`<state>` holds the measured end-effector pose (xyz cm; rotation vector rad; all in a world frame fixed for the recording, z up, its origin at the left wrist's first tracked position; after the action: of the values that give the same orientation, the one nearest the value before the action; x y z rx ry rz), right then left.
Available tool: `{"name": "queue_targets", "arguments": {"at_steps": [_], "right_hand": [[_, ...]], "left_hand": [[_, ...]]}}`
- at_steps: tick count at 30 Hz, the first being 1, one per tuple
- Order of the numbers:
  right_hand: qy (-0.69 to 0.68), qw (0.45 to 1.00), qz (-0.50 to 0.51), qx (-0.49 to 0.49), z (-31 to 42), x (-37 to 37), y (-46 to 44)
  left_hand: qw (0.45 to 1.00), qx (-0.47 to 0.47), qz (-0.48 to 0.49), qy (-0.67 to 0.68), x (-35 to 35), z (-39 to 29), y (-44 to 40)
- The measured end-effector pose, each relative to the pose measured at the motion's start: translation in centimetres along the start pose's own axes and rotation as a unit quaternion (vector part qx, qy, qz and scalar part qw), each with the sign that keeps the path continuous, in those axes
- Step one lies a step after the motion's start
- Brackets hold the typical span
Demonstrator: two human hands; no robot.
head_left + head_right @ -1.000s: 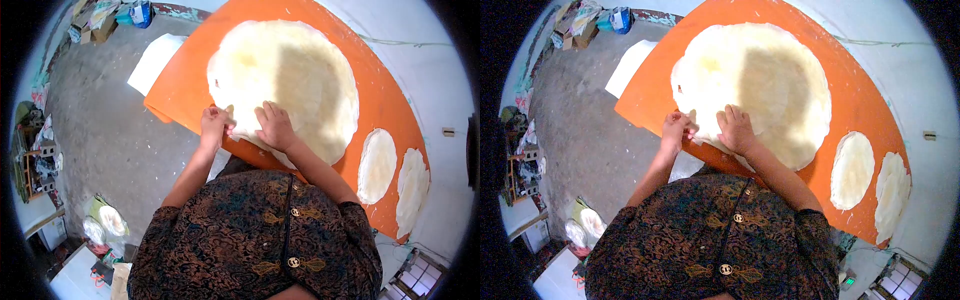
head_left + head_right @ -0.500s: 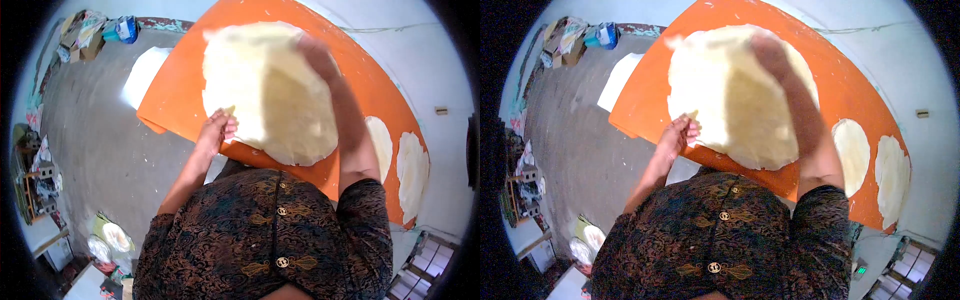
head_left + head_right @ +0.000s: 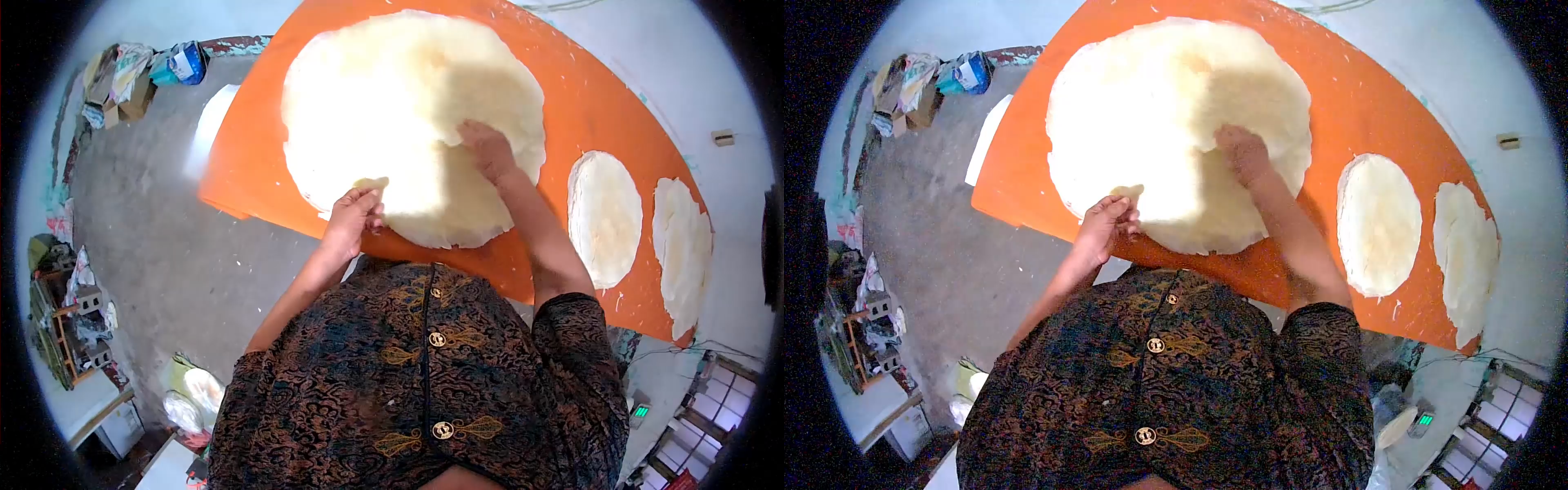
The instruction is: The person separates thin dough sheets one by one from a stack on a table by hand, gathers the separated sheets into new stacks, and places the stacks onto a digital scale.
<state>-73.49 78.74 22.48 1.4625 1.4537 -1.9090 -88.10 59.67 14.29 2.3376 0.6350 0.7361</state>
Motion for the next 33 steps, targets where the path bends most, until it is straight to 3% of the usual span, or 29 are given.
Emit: {"name": "queue_targets", "arguments": {"at_steps": [3, 7, 10, 14, 20, 23, 27, 32, 33], "right_hand": [[-0.039, 0.998, -0.033, 0.027, 2.2, -1.7, 1.2], [-0.113, 0.991, 0.052, 0.057, 5.6, -4.2, 3.3], [-0.109, 0.994, 0.023, 0.011, 8.2, -4.3, 5.8], [-0.083, 0.994, -0.053, -0.039, 10.0, -5.8, 7.4], [-0.060, 0.996, -0.024, -0.058, 11.3, -5.5, 8.4], [-0.092, 0.993, -0.051, -0.048, 11.4, -6.1, 8.0], [-0.147, 0.989, 0.011, 0.011, 11.5, -6.2, 6.7], [-0.195, 0.937, 0.271, 0.107, 5.7, 1.2, 6.5], [-0.315, 0.869, 0.262, 0.278, 2.2, -2.2, 4.0]], "left_hand": [[0.988, 0.031, -0.132, -0.074, -0.9, 0.8, 1.1], [0.988, 0.003, -0.146, -0.047, -0.1, 2.8, 2.9], [0.983, -0.020, -0.182, -0.002, 0.4, 3.5, 3.8], [0.989, -0.070, -0.132, 0.023, 0.1, 5.7, 3.1], [0.994, -0.029, -0.097, -0.042, 0.4, 5.9, 2.4], [0.996, -0.025, -0.043, 0.074, 2.8, 4.8, 2.7], [0.995, -0.026, 0.025, 0.090, 5.4, 3.3, 3.0], [0.995, -0.016, 0.077, 0.059, 5.6, 2.6, 2.4], [0.996, -0.018, 0.075, 0.044, 5.3, 2.6, 2.4]]}}
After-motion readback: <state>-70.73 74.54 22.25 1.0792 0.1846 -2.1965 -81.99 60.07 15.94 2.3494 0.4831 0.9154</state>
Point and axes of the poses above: each hand's wrist, its own y-axis away from the middle knuckle, its own x-axis out of the palm, z = x × y, the point moved 9 cm from there along -y, towards the middle knuckle, and after that the axes turned 8 degrees about -z, right-handed, at the moved point
